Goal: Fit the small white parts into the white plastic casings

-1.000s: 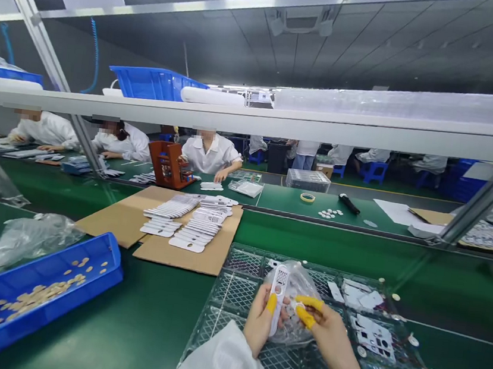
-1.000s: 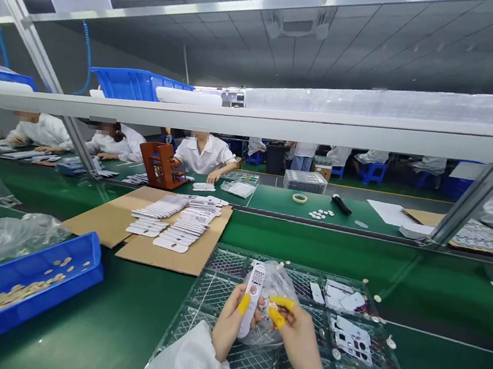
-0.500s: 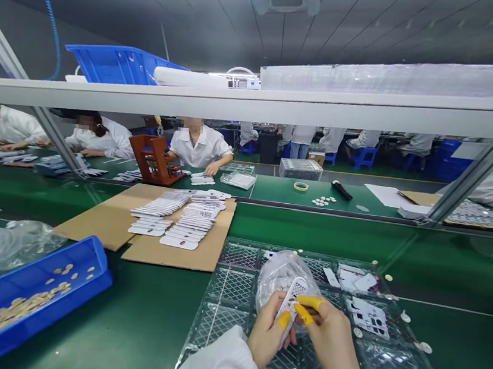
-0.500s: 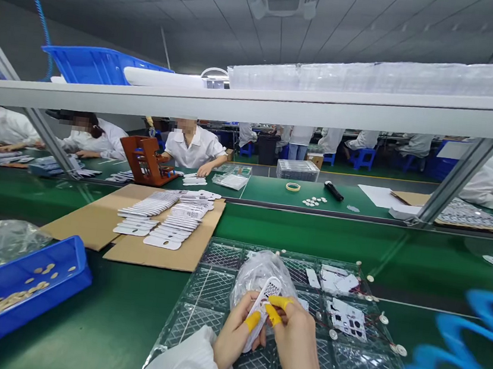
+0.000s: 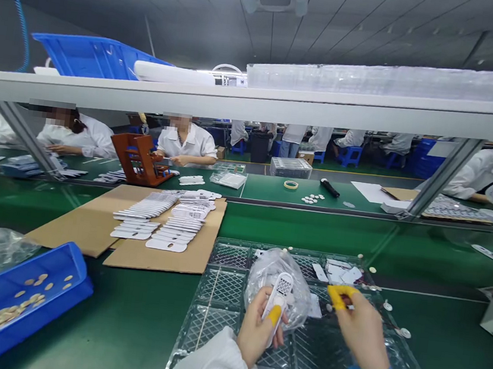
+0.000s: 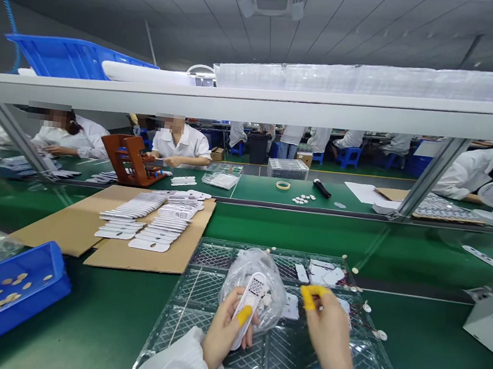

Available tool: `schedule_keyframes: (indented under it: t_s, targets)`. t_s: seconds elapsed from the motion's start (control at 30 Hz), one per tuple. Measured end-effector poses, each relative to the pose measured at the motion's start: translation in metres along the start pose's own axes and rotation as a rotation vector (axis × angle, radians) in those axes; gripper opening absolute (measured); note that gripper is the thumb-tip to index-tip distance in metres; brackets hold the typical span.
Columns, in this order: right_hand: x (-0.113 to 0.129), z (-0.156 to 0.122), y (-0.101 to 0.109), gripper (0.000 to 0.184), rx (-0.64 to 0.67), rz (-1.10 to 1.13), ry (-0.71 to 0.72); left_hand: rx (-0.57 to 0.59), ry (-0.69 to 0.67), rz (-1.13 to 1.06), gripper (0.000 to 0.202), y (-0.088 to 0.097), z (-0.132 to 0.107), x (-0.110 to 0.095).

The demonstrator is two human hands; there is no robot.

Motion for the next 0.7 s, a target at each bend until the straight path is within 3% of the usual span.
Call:
schedule_keyframes:
  t_s: [0.1, 0.2, 0.33, 0.5, 0.7]
  targets:
    - [-0.057, 0.017, 0.01, 0.023, 0.024, -0.095, -0.038, 0.014, 0.019, -0.019, 0.025, -0.001, 0.002, -0.002]
    - [-0.087, 0.025, 0.0, 0.021, 0.13, -0.098, 0.013, 0.022, 0.04, -0.04, 0.025, -0.002, 0.002, -0.003]
    - [-0.097, 0.025, -0.012, 0.016, 0.227, -0.069, 0.068, -0.014, 0.049, -0.078, 0.026, -0.002, 0.0, -0.008]
    - [-0.1, 0.017, -0.01, 0.014, 0.253, 0.008, 0.072, -0.059, 0.047, -0.098, 0.023, -0.001, -0.001, -0.012]
    - [-0.101, 0.018, 0.001, 0.017, 0.238, 0.078, 0.009, 0.02, 0.066, -0.115, 0.026, -0.003, 0.001, 0.0]
Point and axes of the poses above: each hand's wrist, its own z-axis towards the middle knuckle, its own y-axis out of the back of the hand, x = y × z, the point moved 9 cm from there along z, towards the middle knuckle, and after that the axes turned 5 degrees about -x, right-handed, at the moved point
